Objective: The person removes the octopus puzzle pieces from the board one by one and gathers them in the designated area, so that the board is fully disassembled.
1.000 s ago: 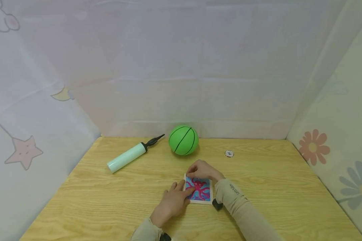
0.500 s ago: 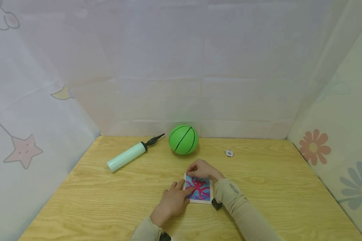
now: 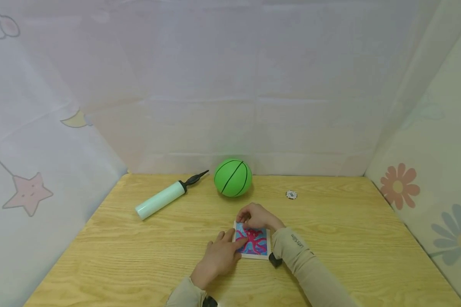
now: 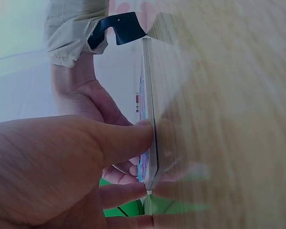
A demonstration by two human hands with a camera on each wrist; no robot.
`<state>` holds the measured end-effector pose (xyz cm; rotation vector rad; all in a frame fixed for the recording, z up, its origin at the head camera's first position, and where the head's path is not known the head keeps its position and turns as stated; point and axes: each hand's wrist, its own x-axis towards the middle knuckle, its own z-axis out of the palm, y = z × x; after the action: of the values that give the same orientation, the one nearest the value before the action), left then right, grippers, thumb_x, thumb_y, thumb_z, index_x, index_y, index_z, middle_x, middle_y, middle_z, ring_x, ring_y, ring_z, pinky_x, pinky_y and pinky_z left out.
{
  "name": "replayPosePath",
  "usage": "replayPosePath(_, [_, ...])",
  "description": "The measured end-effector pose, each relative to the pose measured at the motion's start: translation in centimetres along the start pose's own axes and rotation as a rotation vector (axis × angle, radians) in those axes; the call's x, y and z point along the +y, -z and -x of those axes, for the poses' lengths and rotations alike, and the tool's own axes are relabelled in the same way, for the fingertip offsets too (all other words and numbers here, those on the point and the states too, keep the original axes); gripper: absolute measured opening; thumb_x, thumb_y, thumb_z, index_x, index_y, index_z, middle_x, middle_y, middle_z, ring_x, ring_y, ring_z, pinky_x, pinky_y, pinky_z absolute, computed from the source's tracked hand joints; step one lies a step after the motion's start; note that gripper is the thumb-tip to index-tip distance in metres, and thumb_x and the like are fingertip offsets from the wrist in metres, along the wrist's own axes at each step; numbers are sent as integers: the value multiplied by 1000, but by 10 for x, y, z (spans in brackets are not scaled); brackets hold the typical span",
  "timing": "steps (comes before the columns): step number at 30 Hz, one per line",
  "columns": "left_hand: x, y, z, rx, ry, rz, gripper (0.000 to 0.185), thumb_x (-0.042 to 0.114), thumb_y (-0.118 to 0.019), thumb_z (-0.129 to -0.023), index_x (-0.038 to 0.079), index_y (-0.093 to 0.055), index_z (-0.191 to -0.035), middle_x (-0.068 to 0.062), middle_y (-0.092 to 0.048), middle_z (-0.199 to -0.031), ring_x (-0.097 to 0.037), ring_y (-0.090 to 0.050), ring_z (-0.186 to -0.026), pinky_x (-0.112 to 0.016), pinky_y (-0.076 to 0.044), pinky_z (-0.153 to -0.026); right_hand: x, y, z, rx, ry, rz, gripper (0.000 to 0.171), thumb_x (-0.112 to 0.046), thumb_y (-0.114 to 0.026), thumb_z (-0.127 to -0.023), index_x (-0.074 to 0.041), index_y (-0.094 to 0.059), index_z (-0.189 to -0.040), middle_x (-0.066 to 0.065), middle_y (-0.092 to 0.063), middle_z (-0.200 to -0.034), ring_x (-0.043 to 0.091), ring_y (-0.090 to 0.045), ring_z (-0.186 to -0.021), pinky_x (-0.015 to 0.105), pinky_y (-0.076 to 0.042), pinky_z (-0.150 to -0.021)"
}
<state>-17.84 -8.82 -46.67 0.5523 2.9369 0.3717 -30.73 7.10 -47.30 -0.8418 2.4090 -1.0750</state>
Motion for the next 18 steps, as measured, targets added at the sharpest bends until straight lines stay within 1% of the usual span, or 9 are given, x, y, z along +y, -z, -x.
replayPosePath(6, [0, 0, -1, -14, 7, 8, 41, 26, -61, -94, 30, -56, -134, -11, -39, -143, -36, -40, -125, -67, -40, -89, -2, 0, -1, -3, -15, 13, 20, 10, -68, -75, -3, -71, -91, 3, -66, -83, 11, -57, -75, 26, -48, -67])
replayPosePath(9, [-1, 0, -1, -16, 5, 5, 41, 27, -61, -94, 31, -56, -134, -10, -39, -143, -36, -40, -125, -66, -40, -88, -3, 0, 0, -5, -17, 13, 20, 9, -68, -76, -3, -71, -91, 3, -67, -84, 11, -58, -77, 27, -49, -68])
replayPosePath(14, [0, 1, 0, -16, 1, 6, 41, 26, -61, -94, 30, -56, -134, -10, -40, -142, -35, -40, -124, -66, -41, -87, -2, -1, 0, -4, -13, 9, 15, 4, -68, -81, -6, -71, -92, 1, -69, -88, 11, -60, -83, 30, -51, -76])
replayPosePath(18, [-1, 0, 1, -11, 1, 5, 41, 26, -61, -93, 30, -57, -134, -10, -40, -142, -36, -40, -124, -66, -41, -87, -2, -1, 0, -13, -9, 4, 12, -1, -69, -83, -9, -71, -92, -2, -67, -86, 11, -60, -82, 31, -50, -76])
